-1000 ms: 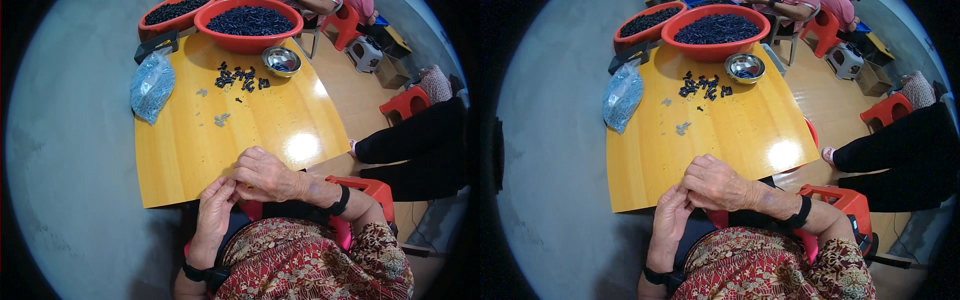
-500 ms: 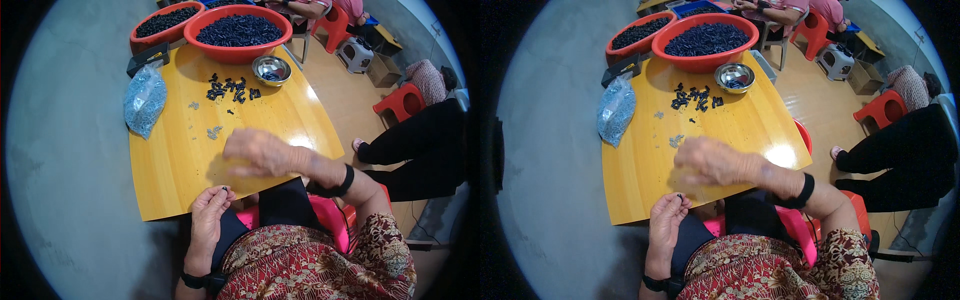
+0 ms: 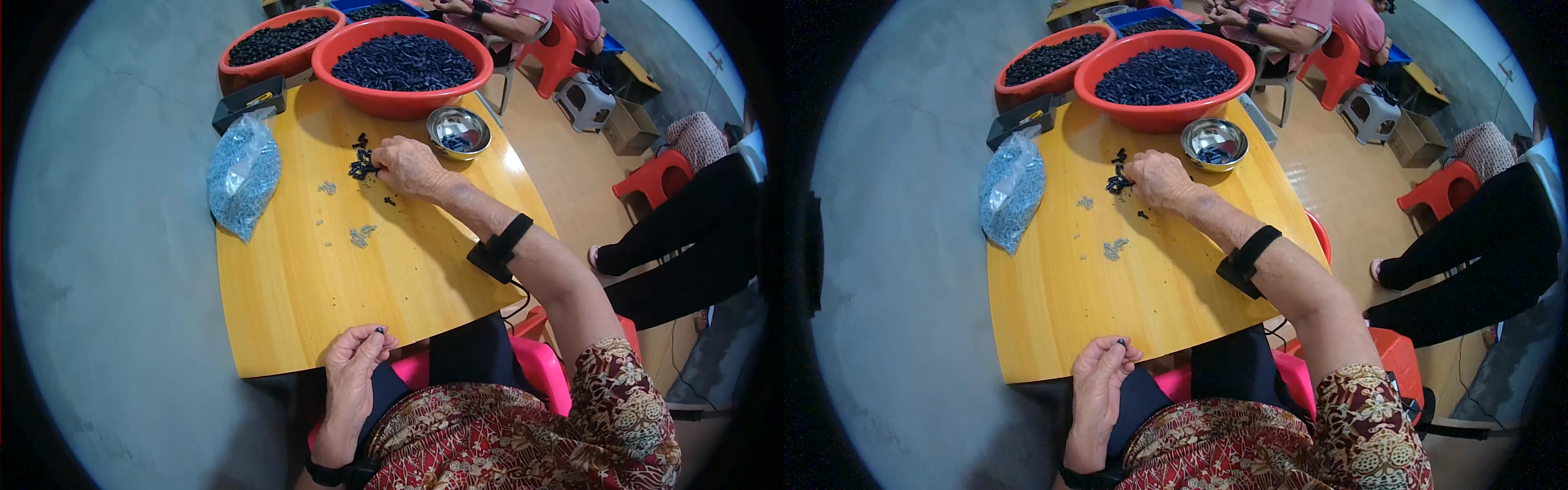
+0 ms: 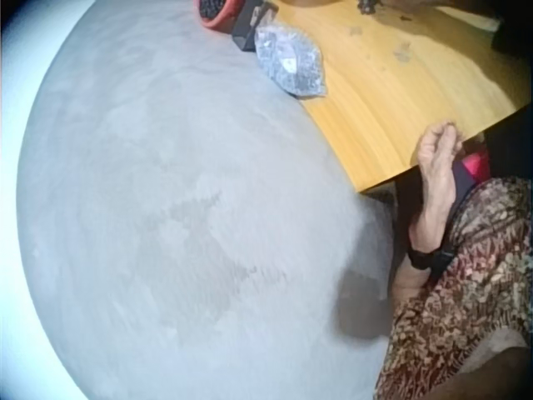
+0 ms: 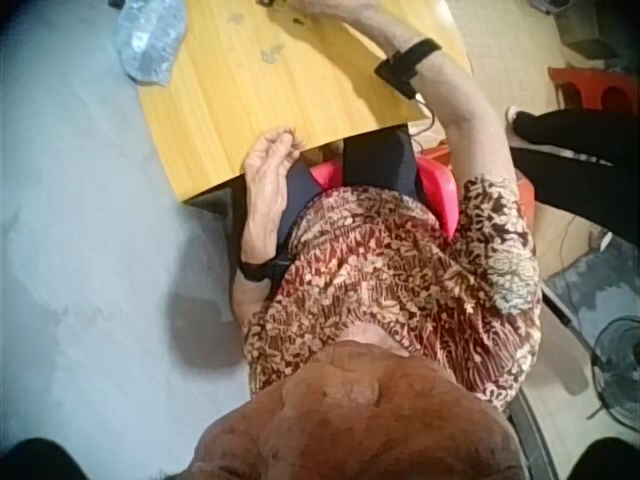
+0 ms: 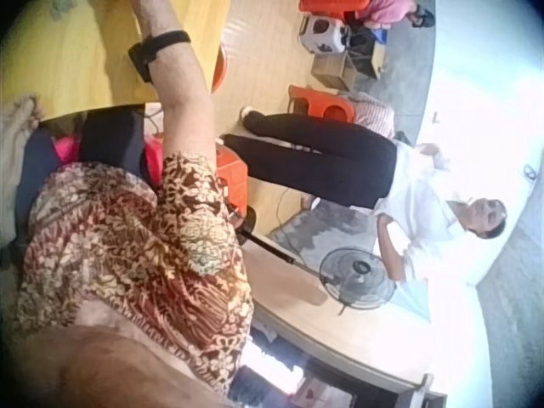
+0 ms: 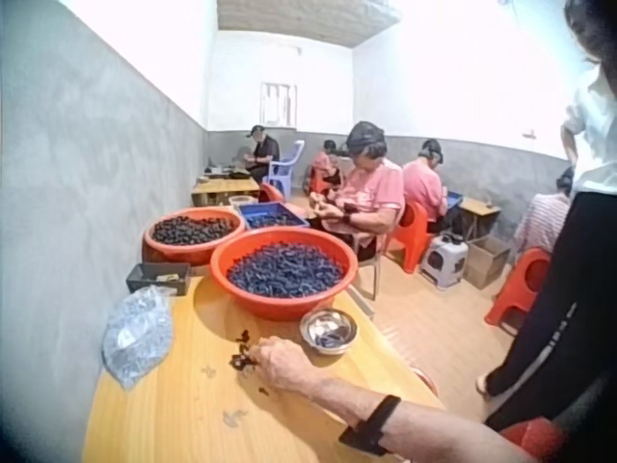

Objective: Manually assembling small black plastic components at a table in a workshop.

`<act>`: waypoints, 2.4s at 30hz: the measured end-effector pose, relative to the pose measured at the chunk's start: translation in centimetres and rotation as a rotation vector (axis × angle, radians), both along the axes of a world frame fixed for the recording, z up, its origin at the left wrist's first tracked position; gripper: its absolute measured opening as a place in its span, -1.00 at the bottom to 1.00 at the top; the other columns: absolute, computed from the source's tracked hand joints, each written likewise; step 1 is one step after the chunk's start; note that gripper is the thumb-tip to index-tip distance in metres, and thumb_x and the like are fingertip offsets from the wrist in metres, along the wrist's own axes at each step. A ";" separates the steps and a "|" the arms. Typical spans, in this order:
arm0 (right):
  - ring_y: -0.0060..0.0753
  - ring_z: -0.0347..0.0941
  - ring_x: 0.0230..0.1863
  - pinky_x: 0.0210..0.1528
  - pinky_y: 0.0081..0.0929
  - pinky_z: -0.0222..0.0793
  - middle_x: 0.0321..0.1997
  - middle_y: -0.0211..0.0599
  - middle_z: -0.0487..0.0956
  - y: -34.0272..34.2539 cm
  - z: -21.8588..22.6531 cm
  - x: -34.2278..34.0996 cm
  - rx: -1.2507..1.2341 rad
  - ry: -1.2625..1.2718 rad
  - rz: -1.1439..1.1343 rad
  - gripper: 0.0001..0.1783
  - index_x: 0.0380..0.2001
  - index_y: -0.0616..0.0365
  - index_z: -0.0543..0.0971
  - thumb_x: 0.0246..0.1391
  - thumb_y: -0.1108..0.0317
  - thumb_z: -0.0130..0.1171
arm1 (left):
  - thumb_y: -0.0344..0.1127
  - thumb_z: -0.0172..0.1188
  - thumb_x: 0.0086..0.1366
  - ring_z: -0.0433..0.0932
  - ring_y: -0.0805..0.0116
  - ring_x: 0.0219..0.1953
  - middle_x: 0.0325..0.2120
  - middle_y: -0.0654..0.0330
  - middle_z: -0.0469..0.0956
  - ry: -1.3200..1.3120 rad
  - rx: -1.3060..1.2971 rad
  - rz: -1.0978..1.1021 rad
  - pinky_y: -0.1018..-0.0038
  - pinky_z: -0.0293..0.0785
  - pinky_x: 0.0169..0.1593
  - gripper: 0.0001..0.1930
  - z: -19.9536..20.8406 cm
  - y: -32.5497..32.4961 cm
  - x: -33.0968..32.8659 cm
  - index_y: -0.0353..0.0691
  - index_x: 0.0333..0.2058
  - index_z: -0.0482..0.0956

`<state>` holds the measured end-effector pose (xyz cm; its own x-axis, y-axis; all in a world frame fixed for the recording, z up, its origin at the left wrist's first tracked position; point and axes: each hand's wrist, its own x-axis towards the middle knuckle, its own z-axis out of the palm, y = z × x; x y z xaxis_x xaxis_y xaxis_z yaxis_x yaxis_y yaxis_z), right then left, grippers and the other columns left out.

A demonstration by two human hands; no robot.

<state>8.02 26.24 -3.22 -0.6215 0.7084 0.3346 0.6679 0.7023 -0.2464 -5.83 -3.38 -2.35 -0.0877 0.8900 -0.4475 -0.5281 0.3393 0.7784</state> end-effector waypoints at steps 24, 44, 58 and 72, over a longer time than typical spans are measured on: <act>-0.16 0.48 -0.35 -0.32 -0.33 0.42 -0.44 -0.21 0.50 -17.9 4.1 2.8 -0.297 0.475 0.409 -0.84 -0.44 0.20 0.50 -0.17 0.52 0.24 | -0.42 0.19 0.29 0.51 0.56 -0.26 -0.30 0.27 0.54 0.061 0.230 0.169 0.68 0.42 -0.17 -0.82 1.6 2.0 1.2 -0.26 -0.14 0.50; -0.18 0.51 -0.35 -0.30 -0.33 0.42 -0.44 -0.22 0.54 -21.3 3.3 3.2 -0.300 0.590 0.336 -0.83 -0.42 0.21 0.54 -0.10 0.41 0.31 | -0.47 0.17 0.29 0.50 0.56 -0.29 -0.28 0.23 0.54 -0.062 0.231 0.177 0.65 0.46 -0.18 -0.82 0.8 0.7 1.6 -0.29 -0.14 0.48; -0.35 0.58 -0.35 -0.32 -0.49 0.47 -0.39 -0.29 0.62 -22.0 2.8 2.9 -0.364 0.681 0.242 -0.86 -0.40 0.23 0.59 -0.09 0.51 0.33 | -0.47 0.17 0.29 0.51 0.54 -0.26 -0.27 0.24 0.54 -0.113 0.260 0.239 0.61 0.48 -0.14 -0.84 0.2 0.6 2.1 -0.27 -0.15 0.49; -0.41 0.56 -0.38 -0.32 -0.51 0.45 -0.47 -0.25 0.57 -21.9 3.8 3.4 -0.459 0.785 0.171 -0.91 -0.41 0.29 0.57 -0.07 0.54 0.22 | -0.46 0.16 0.30 0.52 0.49 -0.22 -0.27 0.18 0.57 -0.136 0.305 0.187 0.56 0.45 -0.10 -0.86 0.9 0.2 2.5 -0.24 -0.17 0.51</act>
